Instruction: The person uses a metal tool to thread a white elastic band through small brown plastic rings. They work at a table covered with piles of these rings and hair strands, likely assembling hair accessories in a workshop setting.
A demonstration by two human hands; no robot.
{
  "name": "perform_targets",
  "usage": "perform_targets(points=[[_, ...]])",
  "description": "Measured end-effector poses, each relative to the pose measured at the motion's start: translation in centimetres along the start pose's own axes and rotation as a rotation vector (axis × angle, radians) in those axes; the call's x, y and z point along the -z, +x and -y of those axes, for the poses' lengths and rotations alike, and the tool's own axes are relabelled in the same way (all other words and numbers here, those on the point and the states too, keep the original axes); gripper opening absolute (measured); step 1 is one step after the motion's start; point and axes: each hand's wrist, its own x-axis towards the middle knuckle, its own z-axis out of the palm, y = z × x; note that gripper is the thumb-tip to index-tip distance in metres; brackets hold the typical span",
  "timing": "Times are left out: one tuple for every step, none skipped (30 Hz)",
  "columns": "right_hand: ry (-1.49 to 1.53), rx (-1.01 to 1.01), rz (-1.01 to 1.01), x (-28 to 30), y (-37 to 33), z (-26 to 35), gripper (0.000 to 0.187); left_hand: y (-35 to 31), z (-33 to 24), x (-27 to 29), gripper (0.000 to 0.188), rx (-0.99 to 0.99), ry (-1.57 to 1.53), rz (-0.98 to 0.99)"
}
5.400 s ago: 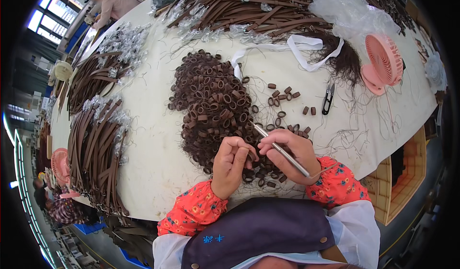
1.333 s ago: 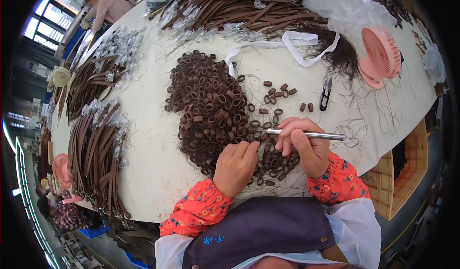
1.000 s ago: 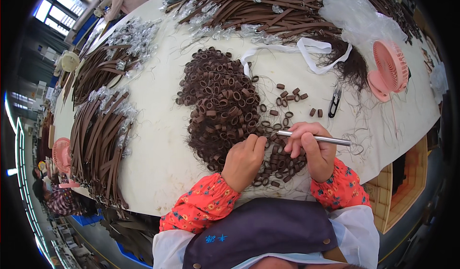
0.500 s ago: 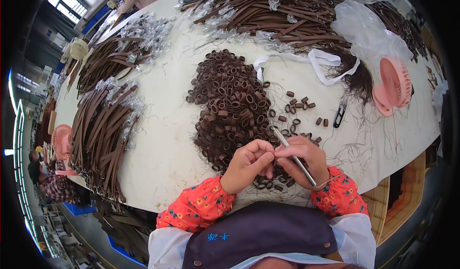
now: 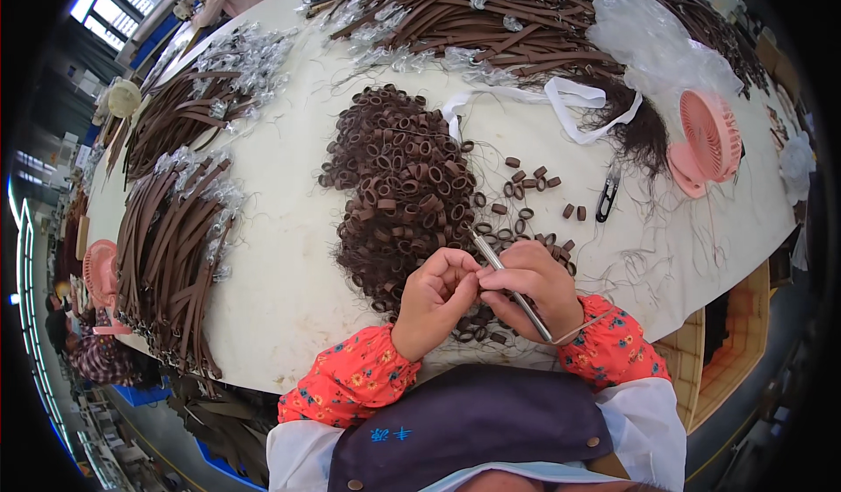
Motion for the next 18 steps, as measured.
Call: perform_targets(points=[[0.011,-0.019,-0.001,-0.1,-0.1,-0.1,0.038,0.0,0.1,-0.1,0.01,-0.015,0.007,-0.01],[0.021,-0.038,-0.001,-0.3,-0.2,-0.2,0.038,0.0,0.1,0.0,0.01,-0.012,0.008,0.001],[0.032,-0.057,-0.002,-0.3,-0.3,-0.2,0.038,0.0,0.2,0.3,0.011,-0.008,0.009,0.011],[0.037,-0.079,-0.015,-0.2,-0.3,-0.2,0.037,0.0,0.2,0.6,0.011,-0.007,0.011,0.021],[0.042,-0.1,-0.029,0.0,-0.2,-0.2,0.036,0.0,0.1,0.5,0.012,-0.006,0.031,0.006],[0.048,-0.121,-0.042,0.1,-0.2,-0.2,0.036,-0.1,0.0,0.5,0.012,-0.005,0.05,-0.009],[0.074,-0.159,-0.061,0.1,-0.3,-0.2,0.035,-0.1,0.0,0.5,0.013,-0.003,0.069,-0.023],[0.101,-0.196,-0.081,0.0,-0.5,-0.2,0.035,0.0,0.1,0.6,0.014,-0.061,0.127,-0.033],[0.127,-0.232,-0.1,0.0,-0.6,-0.3,0.034,0.2,0.5,0.8,0.015,-0.12,0.185,-0.044],[0.117,-0.249,-0.099,0.2,-0.5,-0.2,0.033,0.3,0.3,0.8,0.016,-0.178,0.245,-0.057],[0.104,-0.228,-0.113,0.3,-0.5,-0.2,0.033,0.3,0.0,0.8,0.019,-0.152,0.175,-0.051],[0.09,-0.207,-0.126,0.4,-0.4,-0.2,0.033,0.1,-0.4,0.6,0.021,-0.127,0.105,-0.046],[0.074,-0.186,-0.139,0.4,-0.4,-0.2,0.033,0.1,-0.8,0.5,0.024,-0.101,0.034,-0.039],[0.071,-0.168,-0.135,0.4,-0.4,-0.2,0.033,0.0,-0.6,0.3,0.024,-0.088,0.014,-0.014],[0.067,-0.15,-0.13,0.4,-0.5,-0.3,0.033,-0.2,-0.4,0.0,0.024,-0.075,-0.005,0.011],[0.066,-0.132,-0.126,0.4,-0.5,-0.3,0.033,-0.3,-0.2,-0.2,0.025,-0.062,-0.022,0.034],[0.068,-0.106,-0.12,0.4,-0.4,-0.3,0.033,-0.3,0.0,0.1,0.023,-0.063,0.039,0.042],[0.071,-0.081,-0.114,0.4,-0.1,-0.2,0.033,-0.2,0.5,0.6,0.021,-0.063,0.1,0.05]])
